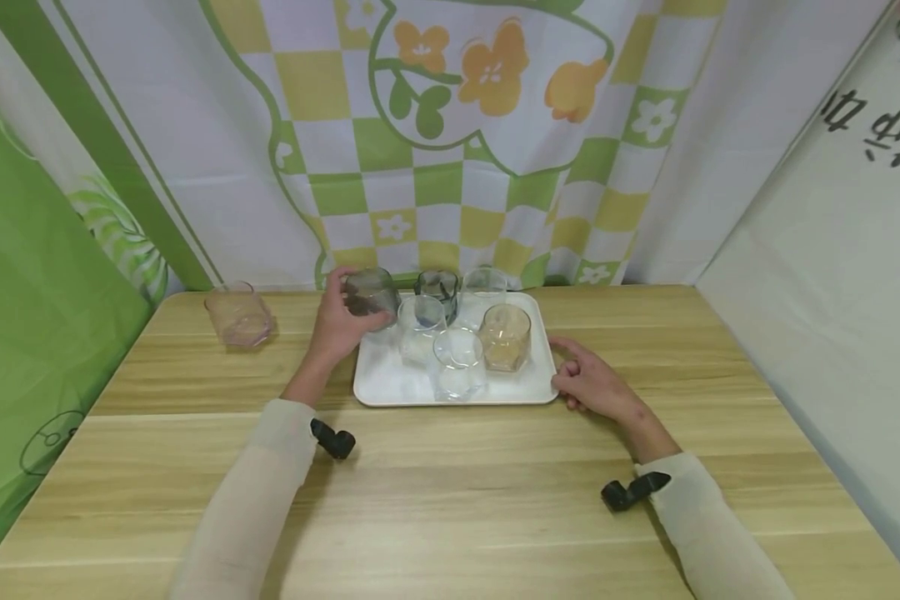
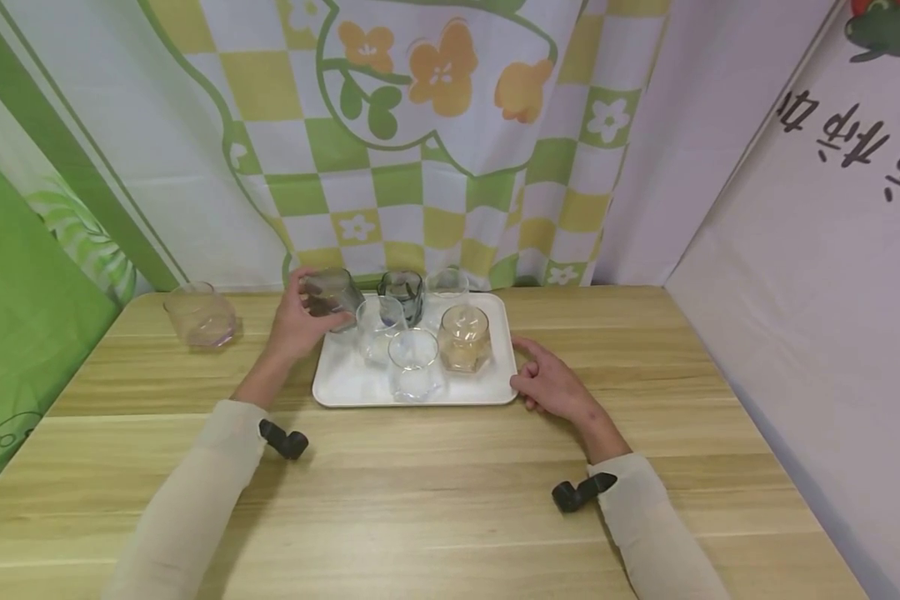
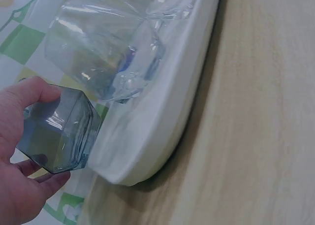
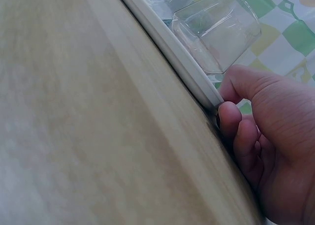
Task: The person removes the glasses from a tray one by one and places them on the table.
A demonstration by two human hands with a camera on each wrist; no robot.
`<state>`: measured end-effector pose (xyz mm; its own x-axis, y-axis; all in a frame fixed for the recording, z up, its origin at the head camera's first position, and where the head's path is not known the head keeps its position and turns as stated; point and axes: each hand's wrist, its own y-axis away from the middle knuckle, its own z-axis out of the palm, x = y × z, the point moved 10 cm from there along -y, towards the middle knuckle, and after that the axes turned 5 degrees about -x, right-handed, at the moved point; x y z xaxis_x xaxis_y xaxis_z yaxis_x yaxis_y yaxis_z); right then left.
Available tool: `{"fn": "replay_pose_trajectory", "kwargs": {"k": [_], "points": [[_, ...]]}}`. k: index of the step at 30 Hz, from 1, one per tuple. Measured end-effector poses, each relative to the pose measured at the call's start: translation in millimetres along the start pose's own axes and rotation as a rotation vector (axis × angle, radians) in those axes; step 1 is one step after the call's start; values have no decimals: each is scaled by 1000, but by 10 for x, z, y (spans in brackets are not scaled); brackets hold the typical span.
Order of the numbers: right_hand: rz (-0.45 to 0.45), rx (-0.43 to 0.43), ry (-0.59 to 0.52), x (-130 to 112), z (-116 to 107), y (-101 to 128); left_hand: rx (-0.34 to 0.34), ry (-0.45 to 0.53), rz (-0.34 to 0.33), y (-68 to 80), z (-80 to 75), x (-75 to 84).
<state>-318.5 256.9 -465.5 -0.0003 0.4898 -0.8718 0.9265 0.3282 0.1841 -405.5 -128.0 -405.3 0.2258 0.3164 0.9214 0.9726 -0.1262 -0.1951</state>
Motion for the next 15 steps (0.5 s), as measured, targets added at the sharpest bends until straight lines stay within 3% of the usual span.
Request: {"fn": "replay_pose_trajectory", "kwargs": {"k": [6,15], "points": [[-14,-5,-8,-1,-8,-7,46,-24,-9,55,-203,59],[-13,-4,-8,14,-8,-10,73,-79,-51,154,-496,-29]]}}
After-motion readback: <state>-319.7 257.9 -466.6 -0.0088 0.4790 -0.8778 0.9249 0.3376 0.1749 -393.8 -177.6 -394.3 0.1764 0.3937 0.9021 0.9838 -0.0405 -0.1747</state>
